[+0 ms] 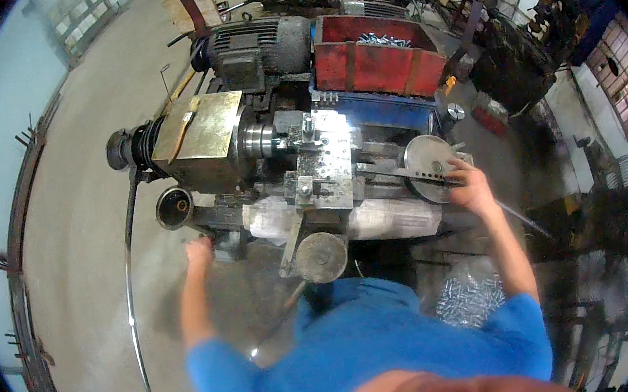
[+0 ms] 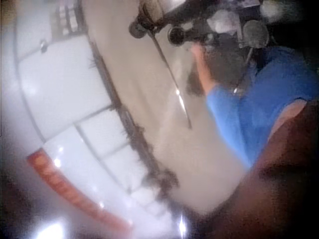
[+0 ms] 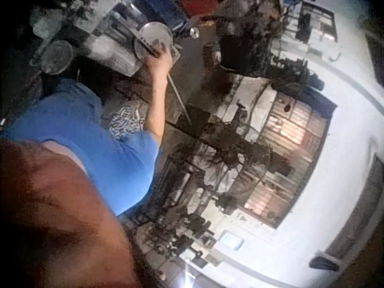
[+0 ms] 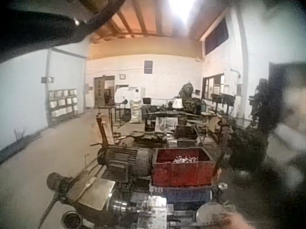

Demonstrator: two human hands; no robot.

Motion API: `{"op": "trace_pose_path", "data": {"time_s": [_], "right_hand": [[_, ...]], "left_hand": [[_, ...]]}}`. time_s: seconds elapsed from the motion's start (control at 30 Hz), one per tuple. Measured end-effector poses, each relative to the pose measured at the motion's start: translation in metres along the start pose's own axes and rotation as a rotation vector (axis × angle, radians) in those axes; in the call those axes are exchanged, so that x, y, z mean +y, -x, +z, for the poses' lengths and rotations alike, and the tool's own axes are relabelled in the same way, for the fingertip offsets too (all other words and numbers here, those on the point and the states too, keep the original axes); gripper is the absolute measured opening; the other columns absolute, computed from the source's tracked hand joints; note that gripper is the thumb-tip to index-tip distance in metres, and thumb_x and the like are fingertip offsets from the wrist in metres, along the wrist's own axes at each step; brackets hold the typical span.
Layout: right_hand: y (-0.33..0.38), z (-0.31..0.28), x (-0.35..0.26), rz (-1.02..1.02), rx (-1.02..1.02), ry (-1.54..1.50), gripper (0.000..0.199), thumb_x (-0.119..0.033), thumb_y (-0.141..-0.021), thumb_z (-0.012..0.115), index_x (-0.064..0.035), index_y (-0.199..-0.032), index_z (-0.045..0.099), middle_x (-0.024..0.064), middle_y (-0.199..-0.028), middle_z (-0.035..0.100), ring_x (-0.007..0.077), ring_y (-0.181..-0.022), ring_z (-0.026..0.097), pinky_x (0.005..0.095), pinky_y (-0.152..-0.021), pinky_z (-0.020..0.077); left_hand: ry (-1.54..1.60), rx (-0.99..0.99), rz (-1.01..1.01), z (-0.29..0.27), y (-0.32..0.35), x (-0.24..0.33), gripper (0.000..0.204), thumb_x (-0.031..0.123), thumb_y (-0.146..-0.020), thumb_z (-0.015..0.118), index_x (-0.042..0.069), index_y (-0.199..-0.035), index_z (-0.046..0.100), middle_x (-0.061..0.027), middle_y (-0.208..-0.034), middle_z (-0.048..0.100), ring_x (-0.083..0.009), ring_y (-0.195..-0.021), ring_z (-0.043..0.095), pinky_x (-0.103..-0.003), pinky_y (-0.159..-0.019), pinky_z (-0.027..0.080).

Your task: The person operates a metal turning lathe in a workshop. They repeatedly pick up small metal pieces from a red bin, insert them into the machine's chuck, and use a long metal rod to engage the machine's cycle. The processed metal pieces are then ejected into a collection bin on the floor.

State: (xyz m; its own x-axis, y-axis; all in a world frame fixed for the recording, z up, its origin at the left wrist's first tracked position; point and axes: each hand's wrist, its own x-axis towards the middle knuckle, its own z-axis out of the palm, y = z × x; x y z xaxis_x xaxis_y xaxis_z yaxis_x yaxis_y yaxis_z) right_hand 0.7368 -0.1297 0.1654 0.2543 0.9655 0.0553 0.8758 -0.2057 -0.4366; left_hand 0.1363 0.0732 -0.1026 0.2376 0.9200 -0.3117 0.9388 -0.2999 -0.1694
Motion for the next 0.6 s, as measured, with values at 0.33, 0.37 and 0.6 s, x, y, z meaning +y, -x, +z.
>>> {"op": "trace_pose_path", "data": {"time_s": [0.33,0.37,0.6], "right_hand": [[0.098,0.018,0.267,0.687,-0.02,0.687,0.045,-0.018,-0.065,0.062,-0.0076,-0.108,0.052,0.0141,-0.101,0.058,0.0331,-0.098,0.053,0.0419,-0.086,0.0425],[0.099,0.018,0.269,0.666,0.01,0.687,0.042,-0.019,-0.065,0.063,-0.0067,-0.104,0.053,0.014,-0.101,0.058,0.0328,-0.097,0.054,0.0422,-0.084,0.0434],[0.181,0.052,0.216,0.64,0.136,0.576,0.027,-0.019,-0.062,0.057,-0.0052,-0.085,0.055,0.0183,-0.076,0.061,0.0375,-0.074,0.059,0.0455,-0.065,0.048]], "left_hand": [[0.375,0.041,-0.044,-0.048,0.084,0.004,0.033,0.023,-0.073,0.064,0.009,-0.103,0.062,-0.017,-0.088,0.063,-0.0321,-0.079,0.062,-0.041,-0.067,0.049],[0.506,0.014,0.017,-0.05,0.1,0.005,0.034,0.022,-0.074,0.065,0.007,-0.104,0.061,-0.016,-0.089,0.064,-0.0289,-0.08,0.063,-0.038,-0.069,0.049],[1.17,-0.384,0.217,-0.133,0.214,0.097,0.037,0.019,-0.079,0.065,0.001,-0.11,0.057,-0.0075,-0.093,0.064,-0.016,-0.085,0.06,-0.031,-0.077,0.047]]}}
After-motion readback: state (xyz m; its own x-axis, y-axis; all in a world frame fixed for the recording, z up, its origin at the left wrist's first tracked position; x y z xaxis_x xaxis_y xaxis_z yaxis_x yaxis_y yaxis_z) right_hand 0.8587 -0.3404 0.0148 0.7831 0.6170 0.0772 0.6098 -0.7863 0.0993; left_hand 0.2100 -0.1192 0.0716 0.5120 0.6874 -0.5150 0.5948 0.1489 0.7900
